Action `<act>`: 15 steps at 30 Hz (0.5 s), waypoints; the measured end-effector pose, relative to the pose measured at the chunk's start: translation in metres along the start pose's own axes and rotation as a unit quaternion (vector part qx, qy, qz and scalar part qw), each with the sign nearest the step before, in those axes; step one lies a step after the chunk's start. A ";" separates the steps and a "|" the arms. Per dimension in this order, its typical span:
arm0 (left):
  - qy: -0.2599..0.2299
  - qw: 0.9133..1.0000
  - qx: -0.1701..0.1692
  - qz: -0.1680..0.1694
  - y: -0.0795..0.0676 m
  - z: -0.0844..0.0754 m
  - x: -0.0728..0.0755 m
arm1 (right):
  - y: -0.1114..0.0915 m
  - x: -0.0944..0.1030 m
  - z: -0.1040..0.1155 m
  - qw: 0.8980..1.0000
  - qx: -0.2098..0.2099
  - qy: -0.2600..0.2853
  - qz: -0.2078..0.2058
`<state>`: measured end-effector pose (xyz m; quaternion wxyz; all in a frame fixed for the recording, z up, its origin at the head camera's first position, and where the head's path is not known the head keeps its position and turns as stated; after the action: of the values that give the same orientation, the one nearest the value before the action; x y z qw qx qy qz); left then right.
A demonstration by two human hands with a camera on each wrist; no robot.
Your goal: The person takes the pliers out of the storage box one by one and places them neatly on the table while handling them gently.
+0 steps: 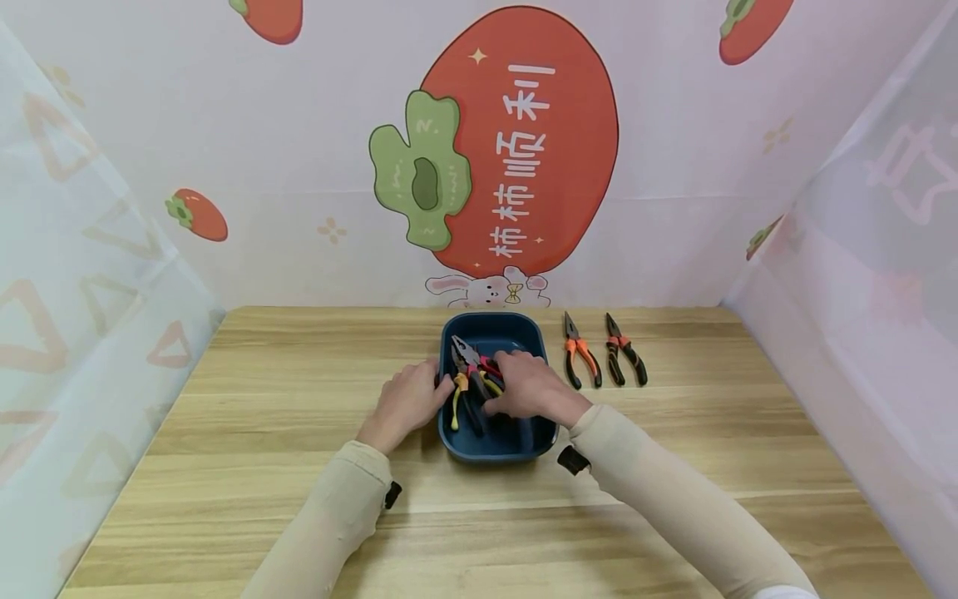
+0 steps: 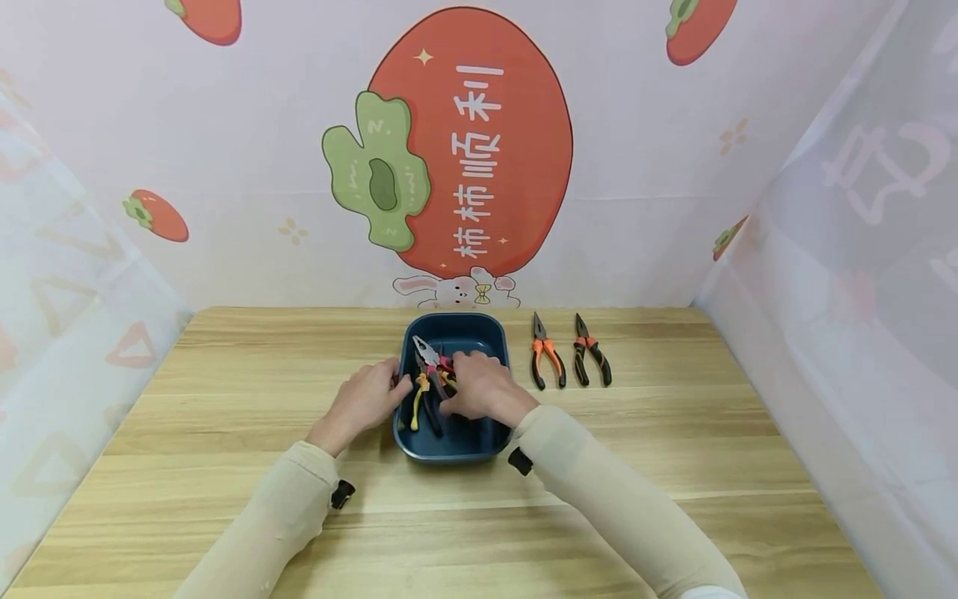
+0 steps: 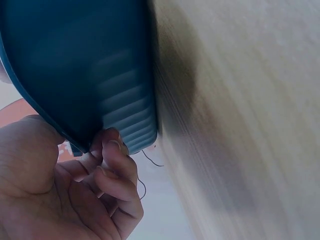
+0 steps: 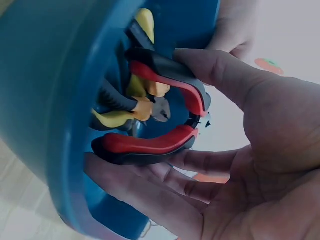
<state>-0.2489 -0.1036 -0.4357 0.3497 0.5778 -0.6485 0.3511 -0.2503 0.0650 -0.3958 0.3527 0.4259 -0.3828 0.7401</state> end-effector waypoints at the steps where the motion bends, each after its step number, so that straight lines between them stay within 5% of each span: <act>1: 0.001 1.000 0.001 0.001 0.000 0.000 0.000 | -0.001 0.001 0.000 1.000 0.002 0.000 -0.004; 15: 0.007 1.000 0.014 0.006 0.000 -0.001 0.000 | -0.020 0.018 -0.001 0.999 0.018 -0.021 -0.044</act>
<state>-0.2487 -0.1027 -0.4355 0.3442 0.5760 -0.6445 0.3666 -0.2410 0.0781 -0.3744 0.3691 0.4642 -0.3576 0.7214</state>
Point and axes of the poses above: each hand's wrist, its own y-axis towards the middle knuckle, its own x-axis out of the back of the hand, z = x × y, the point moved 6 cm from there along y, towards the middle knuckle, and after that the axes turned 5 degrees about x, right-handed, at the moved point
